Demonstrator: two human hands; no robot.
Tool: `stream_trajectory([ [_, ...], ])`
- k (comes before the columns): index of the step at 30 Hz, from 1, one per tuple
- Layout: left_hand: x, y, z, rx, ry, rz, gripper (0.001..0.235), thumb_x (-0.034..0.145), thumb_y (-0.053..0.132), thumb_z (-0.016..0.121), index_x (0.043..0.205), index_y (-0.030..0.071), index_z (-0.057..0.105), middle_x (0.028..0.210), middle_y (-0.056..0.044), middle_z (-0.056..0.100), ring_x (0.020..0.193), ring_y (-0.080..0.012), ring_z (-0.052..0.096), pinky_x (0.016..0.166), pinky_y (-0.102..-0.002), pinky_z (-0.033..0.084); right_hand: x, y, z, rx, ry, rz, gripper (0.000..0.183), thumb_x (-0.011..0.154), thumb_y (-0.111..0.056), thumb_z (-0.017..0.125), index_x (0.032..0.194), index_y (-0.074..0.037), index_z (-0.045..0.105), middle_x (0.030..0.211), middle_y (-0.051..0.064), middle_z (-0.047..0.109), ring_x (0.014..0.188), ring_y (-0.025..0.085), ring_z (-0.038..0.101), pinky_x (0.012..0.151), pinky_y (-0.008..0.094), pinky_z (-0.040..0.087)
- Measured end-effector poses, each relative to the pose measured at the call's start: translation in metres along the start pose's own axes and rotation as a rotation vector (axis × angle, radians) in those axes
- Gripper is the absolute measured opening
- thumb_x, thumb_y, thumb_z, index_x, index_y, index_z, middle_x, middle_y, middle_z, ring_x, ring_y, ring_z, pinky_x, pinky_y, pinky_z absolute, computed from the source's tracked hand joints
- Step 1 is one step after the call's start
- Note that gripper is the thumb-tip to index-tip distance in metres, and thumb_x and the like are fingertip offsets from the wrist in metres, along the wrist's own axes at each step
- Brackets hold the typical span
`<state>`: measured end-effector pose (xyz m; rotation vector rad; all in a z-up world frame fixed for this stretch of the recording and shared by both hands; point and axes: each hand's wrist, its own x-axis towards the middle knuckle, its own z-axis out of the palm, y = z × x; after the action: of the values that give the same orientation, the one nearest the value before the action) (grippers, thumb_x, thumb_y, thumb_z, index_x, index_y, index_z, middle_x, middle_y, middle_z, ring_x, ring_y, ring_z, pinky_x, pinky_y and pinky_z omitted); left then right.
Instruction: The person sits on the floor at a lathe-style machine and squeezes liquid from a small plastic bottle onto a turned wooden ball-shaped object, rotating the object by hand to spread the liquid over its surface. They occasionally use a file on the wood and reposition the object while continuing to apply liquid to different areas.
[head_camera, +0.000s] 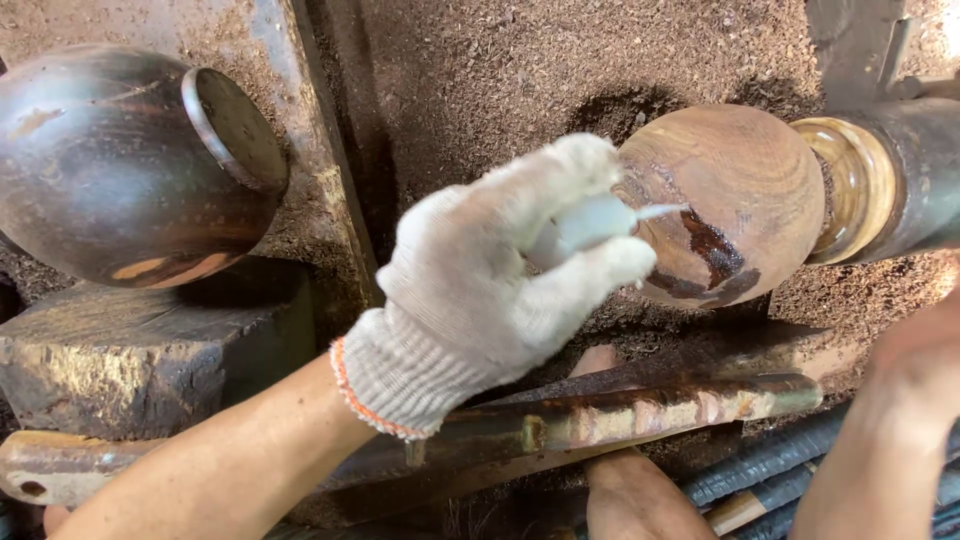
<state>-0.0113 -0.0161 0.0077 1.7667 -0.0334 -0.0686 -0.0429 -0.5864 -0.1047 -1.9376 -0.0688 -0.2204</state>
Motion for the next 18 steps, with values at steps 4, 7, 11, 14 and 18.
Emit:
stream_trajectory([
  [4, 0.001, -0.003, 0.003, 0.012, 0.062, 0.040, 0.048, 0.097, 0.031, 0.083, 0.128, -0.001, 0.065, 0.115, -0.014, 0.078, 0.097, -0.0137, 0.083, 0.079, -0.023, 0.065, -0.044, -0.067, 0.072, -0.133, -0.201, 0.207, 0.016, 0.112, -0.016, 0.059, 0.112, -0.009, 0.073, 0.103, 0.008, 0.074, 0.083, 0.011, 0.072, 0.080, 0.030, 0.062],
  [7, 0.003, 0.000, 0.006, 0.038, 0.102, 0.070, 0.051, 0.092, 0.031, 0.084, 0.127, -0.001, 0.066, 0.118, -0.017, 0.076, 0.100, -0.0186, 0.081, 0.080, -0.026, 0.068, -0.020, -0.123, 0.160, -0.638, -0.735, 0.182, 0.025, 0.089, -0.016, 0.073, 0.114, -0.017, 0.073, 0.092, 0.012, 0.078, 0.071, 0.026, 0.071, 0.065, 0.037, 0.058],
  [11, 0.005, -0.005, 0.000, 0.013, -0.003, -0.055, 0.055, 0.090, 0.032, 0.083, 0.130, -0.002, 0.068, 0.116, -0.015, 0.079, 0.091, -0.0153, 0.082, 0.076, -0.025, 0.068, 0.030, -0.162, 0.288, -1.366, -1.694, 0.869, 0.055, 0.104, -0.046, 0.058, 0.157, -0.043, 0.041, 0.114, 0.014, 0.079, 0.106, 0.024, 0.077, 0.099, 0.033, 0.060],
  [14, 0.009, -0.012, -0.007, -0.038, 0.075, 0.002, 0.056, 0.097, 0.033, 0.081, 0.135, -0.004, 0.063, 0.122, -0.018, 0.076, 0.099, -0.0165, 0.082, 0.080, -0.025, 0.064, -0.010, -0.074, 0.255, -0.826, -1.699, 0.333, 0.071, 0.093, -0.039, 0.069, 0.158, -0.035, 0.040, 0.169, 0.015, 0.022, 0.146, 0.035, 0.030, 0.116, 0.048, 0.031],
  [18, 0.014, -0.010, -0.016, -0.233, 0.020, -0.177, 0.058, 0.088, 0.036, 0.078, 0.127, -0.004, 0.064, 0.115, -0.016, 0.076, 0.103, -0.0169, 0.079, 0.087, -0.029, 0.065, 0.012, -0.094, 0.269, -0.953, -1.584, 0.028, 0.074, 0.091, -0.035, 0.059, 0.160, -0.028, 0.034, 0.170, 0.005, 0.011, 0.155, 0.035, 0.017, 0.119, 0.052, 0.016],
])
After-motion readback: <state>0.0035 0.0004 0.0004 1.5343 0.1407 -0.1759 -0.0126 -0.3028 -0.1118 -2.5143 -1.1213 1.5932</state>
